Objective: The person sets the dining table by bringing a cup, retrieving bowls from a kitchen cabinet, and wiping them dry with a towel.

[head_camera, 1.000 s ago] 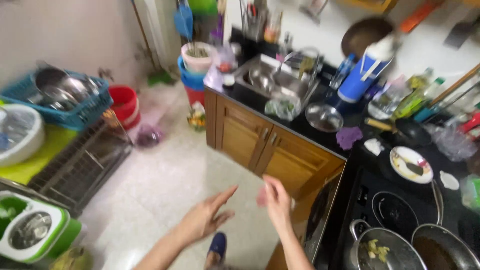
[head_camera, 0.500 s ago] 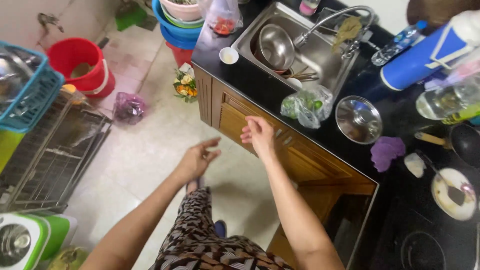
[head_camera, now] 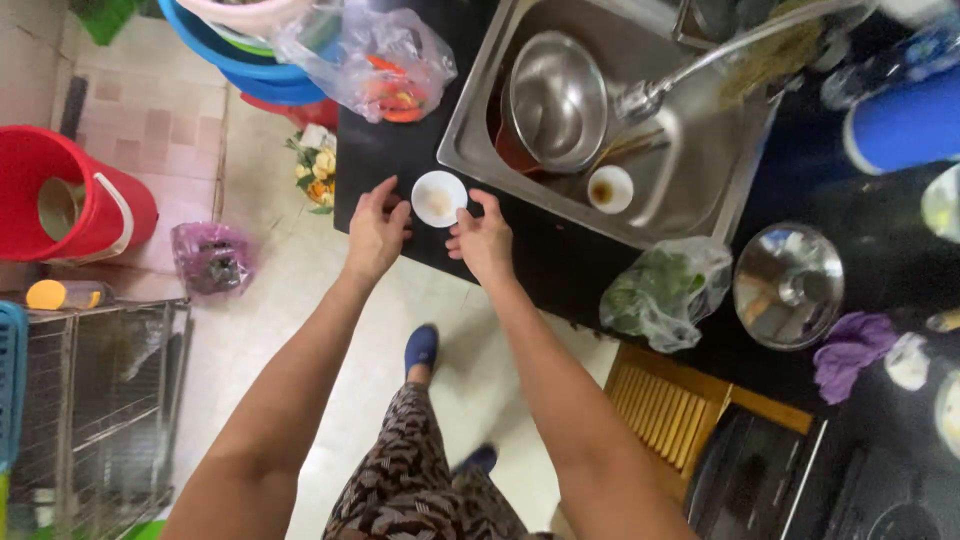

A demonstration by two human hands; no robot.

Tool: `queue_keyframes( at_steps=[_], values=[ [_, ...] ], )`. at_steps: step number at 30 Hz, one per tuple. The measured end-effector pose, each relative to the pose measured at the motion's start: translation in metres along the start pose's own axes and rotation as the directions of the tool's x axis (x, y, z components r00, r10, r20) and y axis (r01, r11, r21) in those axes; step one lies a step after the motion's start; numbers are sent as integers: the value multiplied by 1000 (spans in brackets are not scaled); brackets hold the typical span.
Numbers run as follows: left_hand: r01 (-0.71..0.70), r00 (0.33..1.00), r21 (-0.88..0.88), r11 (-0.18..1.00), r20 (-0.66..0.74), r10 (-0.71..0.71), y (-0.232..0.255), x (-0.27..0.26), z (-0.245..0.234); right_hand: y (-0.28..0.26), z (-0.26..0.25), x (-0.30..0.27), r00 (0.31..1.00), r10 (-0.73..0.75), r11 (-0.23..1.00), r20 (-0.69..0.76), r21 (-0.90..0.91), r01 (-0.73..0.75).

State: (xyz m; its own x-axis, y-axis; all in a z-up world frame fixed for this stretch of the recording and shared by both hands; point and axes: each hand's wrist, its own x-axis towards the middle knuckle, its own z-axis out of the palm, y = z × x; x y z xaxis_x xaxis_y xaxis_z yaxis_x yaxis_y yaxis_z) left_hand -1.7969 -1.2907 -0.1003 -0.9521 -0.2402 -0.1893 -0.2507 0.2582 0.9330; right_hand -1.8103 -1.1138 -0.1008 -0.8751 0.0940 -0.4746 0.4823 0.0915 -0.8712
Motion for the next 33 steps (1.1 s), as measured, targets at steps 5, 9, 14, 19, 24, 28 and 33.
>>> queue_keyframes(
  at_steps=[5, 9, 14, 19, 24, 28, 33],
  values=[
    [92, 979, -151, 984, 196, -61, 1, 15, 1, -2, 13, 5, 1000, -2, 999, 21, 38, 1],
    [236, 936, -323, 916, 329, -125, 18, 8, -3, -16, 1, -13, 1000, 9, 995, -12, 96, -8],
    [381, 826, -381, 842, 550, -125, 62, -31, 4, -32, -53, -81, 997, -41, 983, -71, 175, 52],
    [508, 631, -311, 803, 769, -102, 111, -95, 32, -24, -125, -182, 985, -19, 948, -169, 309, 72],
    [476, 338, -125, 871, 940, -50, 147, -192, 68, -8, -183, -326, 936, 4, 936, -351, 332, 120],
    [351, 108, -54, 935, 994, 17, 157, -289, 96, 27, -210, -453, 851, 41, 926, -523, 340, 165],
    [269, -179, 73, 960, 984, -25, 154, -458, 122, 108, -230, -626, 684, 108, 889, -721, 378, 259]
  ],
)
